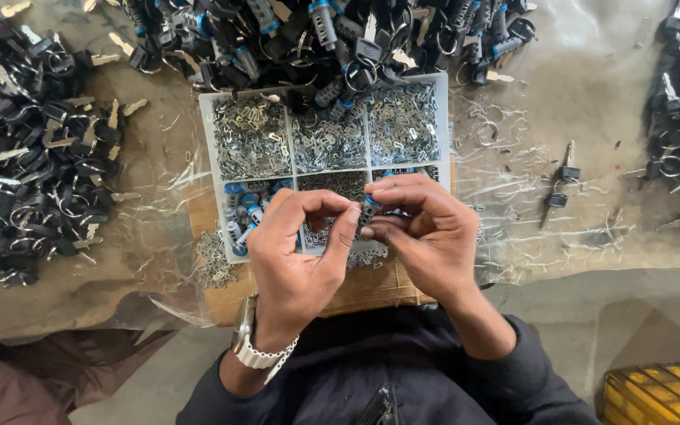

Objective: The person assembles small key cylinders by inserting metal pins into cylindrical housings and attaching key blanks. They repeatedly pick components from a compartmentalized tray, insert pins, and place the finished units into a pile on the table.

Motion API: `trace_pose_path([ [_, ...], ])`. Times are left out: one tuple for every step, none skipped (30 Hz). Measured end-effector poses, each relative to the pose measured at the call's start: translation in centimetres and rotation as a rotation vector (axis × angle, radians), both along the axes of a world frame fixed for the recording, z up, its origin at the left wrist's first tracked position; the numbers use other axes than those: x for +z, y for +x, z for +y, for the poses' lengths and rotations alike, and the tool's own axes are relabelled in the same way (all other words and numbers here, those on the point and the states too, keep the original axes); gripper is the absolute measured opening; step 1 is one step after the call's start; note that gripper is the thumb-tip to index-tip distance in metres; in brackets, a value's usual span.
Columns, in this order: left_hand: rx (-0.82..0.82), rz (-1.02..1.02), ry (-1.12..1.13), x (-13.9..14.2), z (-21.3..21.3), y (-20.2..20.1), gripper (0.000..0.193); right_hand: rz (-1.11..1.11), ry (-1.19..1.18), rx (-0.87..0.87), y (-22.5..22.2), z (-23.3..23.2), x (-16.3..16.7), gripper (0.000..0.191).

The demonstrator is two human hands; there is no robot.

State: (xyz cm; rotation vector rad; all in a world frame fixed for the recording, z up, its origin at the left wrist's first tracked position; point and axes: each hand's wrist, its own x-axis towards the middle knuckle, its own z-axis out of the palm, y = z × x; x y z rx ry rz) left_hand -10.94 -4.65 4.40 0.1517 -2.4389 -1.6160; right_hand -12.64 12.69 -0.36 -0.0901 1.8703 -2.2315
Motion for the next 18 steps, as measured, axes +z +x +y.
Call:
trace_pose_path([
  [-0.002,0.022,-0.034,0.1,-0.1,0.0,0.014,-0.015,-0.007,-0.006,0.0,0.0,0.0,0.035],
  [-0.004,0.032,-0.059,0.2,-0.2,0.0,0.015,-0.029,-0.014,-0.013,-0.1,0.0,0.0,0.035],
  [-0.006,0.043,-0.084,0.3,-0.2,0.0,0.015,-0.021,-0.002,-0.011,-0.1,0.0,0.0,0.035],
  [-0.007,0.052,-0.110,0.3,-0.2,0.0,0.016,-0.013,0.010,-0.008,-0.1,0.0,-0.1,0.035],
  [0.014,0.048,-0.048,0.3,-0.2,0.1,0.017,-0.008,0.020,-0.004,-0.1,0.0,-0.1,0.035],
  [0.036,0.041,0.014,0.2,-0.1,0.1,0.018,-0.004,0.011,-0.002,0.0,0.0,-0.1,0.035],
  [0.059,0.035,0.075,0.0,0.1,0.2,0.019,-0.001,0.000,0.002,0.0,0.0,-0.2,0.035],
  [0.056,0.009,0.159,-0.2,0.3,0.2,0.019,0.005,-0.010,0.004,0.0,-0.1,-0.3,0.035],
  [0.053,-0.016,0.243,-0.5,0.6,0.3,0.019,0.006,-0.006,-0.002,0.1,-0.1,-0.4,0.035],
  [0.051,-0.040,0.327,-0.7,0.7,0.4,0.019,0.008,-0.002,-0.006,0.1,-0.1,-0.4,0.035],
  [0.060,-0.052,0.313,-0.9,0.8,0.4,0.019,0.012,0.001,-0.012,0.1,-0.1,-0.5,0.036],
  [0.067,-0.066,0.300,-1.1,0.9,0.5,0.020,0.030,-0.008,0.003,0.1,-0.1,-0.5,0.034],
  [0.070,-0.081,0.289,-1.3,0.9,0.5,0.020,0.048,-0.017,0.014,0.2,-0.1,-0.5,0.033],
  [0.067,-0.081,0.358,-1.5,1.0,0.5,0.020,0.067,-0.024,0.023,0.2,-0.1,-0.4,0.032],
  [0.063,-0.082,0.428,-1.6,1.0,0.6,0.020,0.063,-0.018,0.022,0.2,-0.1,-0.3,0.031],
  [0.059,-0.084,0.498,-1.7,1.0,0.6,0.020,0.057,-0.013,0.021,0.2,-0.1,-0.3,0.031],
  [0.052,-0.112,0.527,-1.7,0.9,0.6,0.018,0.047,-0.009,0.021,0.2,-0.1,-0.2,0.030],
  [0.048,-0.139,0.555,-1.8,1.0,0.6,0.017,0.060,-0.005,0.020,0.2,-0.2,-0.1,0.031],
])
